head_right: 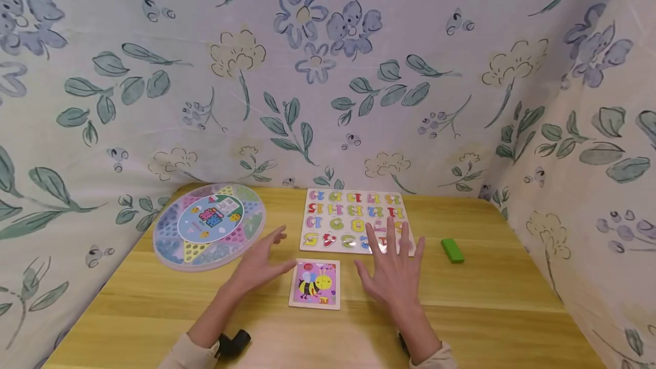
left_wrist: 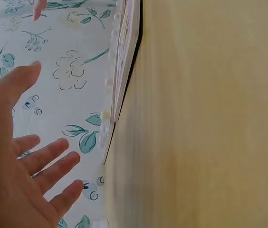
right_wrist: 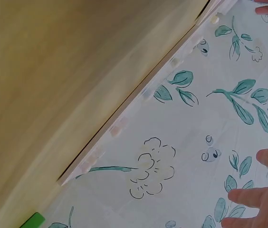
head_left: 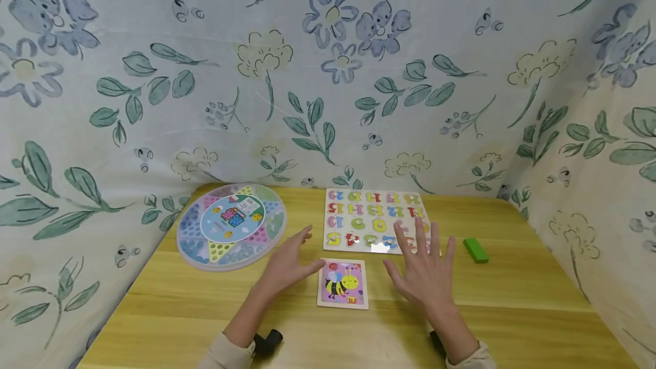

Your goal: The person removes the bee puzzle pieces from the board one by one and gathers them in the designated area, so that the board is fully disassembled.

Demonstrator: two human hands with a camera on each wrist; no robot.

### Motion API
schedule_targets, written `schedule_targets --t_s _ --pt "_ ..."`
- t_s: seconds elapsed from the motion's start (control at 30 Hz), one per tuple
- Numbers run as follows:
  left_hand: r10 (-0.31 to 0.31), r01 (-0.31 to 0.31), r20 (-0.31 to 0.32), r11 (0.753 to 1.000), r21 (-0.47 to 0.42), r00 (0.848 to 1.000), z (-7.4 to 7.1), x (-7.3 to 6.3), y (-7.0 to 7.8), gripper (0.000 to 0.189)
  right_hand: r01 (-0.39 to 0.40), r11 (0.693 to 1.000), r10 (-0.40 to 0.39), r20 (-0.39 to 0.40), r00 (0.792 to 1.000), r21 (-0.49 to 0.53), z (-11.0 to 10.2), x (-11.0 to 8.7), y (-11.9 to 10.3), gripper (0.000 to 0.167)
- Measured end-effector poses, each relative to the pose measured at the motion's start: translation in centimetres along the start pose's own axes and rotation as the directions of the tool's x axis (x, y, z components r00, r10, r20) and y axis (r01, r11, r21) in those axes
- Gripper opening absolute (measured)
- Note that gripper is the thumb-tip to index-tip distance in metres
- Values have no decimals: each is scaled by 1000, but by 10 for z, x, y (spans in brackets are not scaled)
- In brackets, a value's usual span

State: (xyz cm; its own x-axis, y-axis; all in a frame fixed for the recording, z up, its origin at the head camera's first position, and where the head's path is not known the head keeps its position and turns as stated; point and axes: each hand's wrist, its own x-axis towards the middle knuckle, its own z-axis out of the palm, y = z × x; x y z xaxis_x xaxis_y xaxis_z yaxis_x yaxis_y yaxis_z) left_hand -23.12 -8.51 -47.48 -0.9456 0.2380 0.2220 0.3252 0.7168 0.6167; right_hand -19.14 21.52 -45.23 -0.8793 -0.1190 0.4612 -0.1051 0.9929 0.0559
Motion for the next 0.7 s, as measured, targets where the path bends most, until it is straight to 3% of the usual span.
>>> schedule_targets --t_s 0.07,0.13,0.3,0.4,0.7 --pt "-12 19 110 998 -62 994 3 0 -4 91 -1 1000 1 -2 1000 2 -1 0 -1 84" --pt "1 16 211 997 -75 977 5 -1 -8 95 -2 1000 3 -5 1000 6 -1 0 -1 83" --pt "40 -46 360 999 9 932 9 -4 -14 102 -6 1000 6 -2 1000 16 -2 1 0 84" --pt "29 -52 400 998 47 916 11 -6 -16 104 -5 1000 5 -5 1000 19 -1 1 0 84" --pt "73 -134 424 984 116 903 14 -7 -17 104 6 999 -6 -2 1000 40 0 2 -3 78"
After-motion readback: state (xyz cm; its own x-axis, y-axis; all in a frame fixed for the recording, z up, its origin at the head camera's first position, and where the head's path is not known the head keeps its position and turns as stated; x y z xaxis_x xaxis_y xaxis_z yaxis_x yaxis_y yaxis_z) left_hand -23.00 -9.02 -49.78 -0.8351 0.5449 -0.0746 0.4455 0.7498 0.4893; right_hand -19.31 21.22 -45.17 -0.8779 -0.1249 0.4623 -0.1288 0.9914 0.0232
